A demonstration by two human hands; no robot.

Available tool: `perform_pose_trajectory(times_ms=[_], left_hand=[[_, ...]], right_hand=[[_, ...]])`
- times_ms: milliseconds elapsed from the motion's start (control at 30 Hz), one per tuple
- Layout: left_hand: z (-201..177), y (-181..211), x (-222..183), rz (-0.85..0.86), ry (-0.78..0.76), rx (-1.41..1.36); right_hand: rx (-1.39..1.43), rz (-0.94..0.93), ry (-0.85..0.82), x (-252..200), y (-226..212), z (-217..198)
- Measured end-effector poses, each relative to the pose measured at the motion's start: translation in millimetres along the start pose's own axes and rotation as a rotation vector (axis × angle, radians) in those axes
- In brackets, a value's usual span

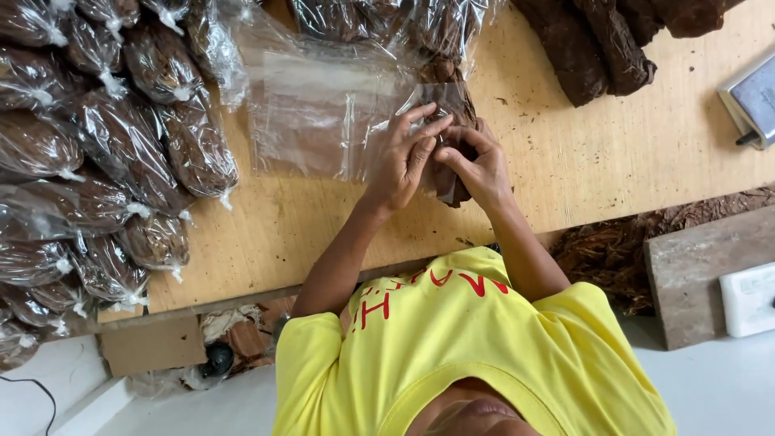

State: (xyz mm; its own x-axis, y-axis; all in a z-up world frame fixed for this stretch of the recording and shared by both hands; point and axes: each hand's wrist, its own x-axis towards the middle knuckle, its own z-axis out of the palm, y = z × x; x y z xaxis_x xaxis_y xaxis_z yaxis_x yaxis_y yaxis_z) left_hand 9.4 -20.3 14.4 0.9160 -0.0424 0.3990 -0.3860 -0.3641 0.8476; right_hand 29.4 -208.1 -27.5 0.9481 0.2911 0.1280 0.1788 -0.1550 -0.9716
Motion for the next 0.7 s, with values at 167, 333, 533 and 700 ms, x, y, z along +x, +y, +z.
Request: perform_pose_trajectory(times_ms=[167,333,533,700], left_hand=[[-1.9,-0.1,-0.2,-0.026,0.030,0.036],[4.5,-14.3,-6.3,-0.053,0.019,-0.004],[15.1,-27.5,-12.8,0.015,0.019,0.170],[8.1,-30.5,-11.1,0.037,0.040,0.243]], right_hand=[[0.028,0.086,0.092,1.4,-11.5,6.3],[0.026,0.104,0.087,2.5,-8.8,2.4],[-0.021,0.204,0.108,3.7,-16.2,7.1],[0.011,0.135,0.094,3.1,1.6,6.7]])
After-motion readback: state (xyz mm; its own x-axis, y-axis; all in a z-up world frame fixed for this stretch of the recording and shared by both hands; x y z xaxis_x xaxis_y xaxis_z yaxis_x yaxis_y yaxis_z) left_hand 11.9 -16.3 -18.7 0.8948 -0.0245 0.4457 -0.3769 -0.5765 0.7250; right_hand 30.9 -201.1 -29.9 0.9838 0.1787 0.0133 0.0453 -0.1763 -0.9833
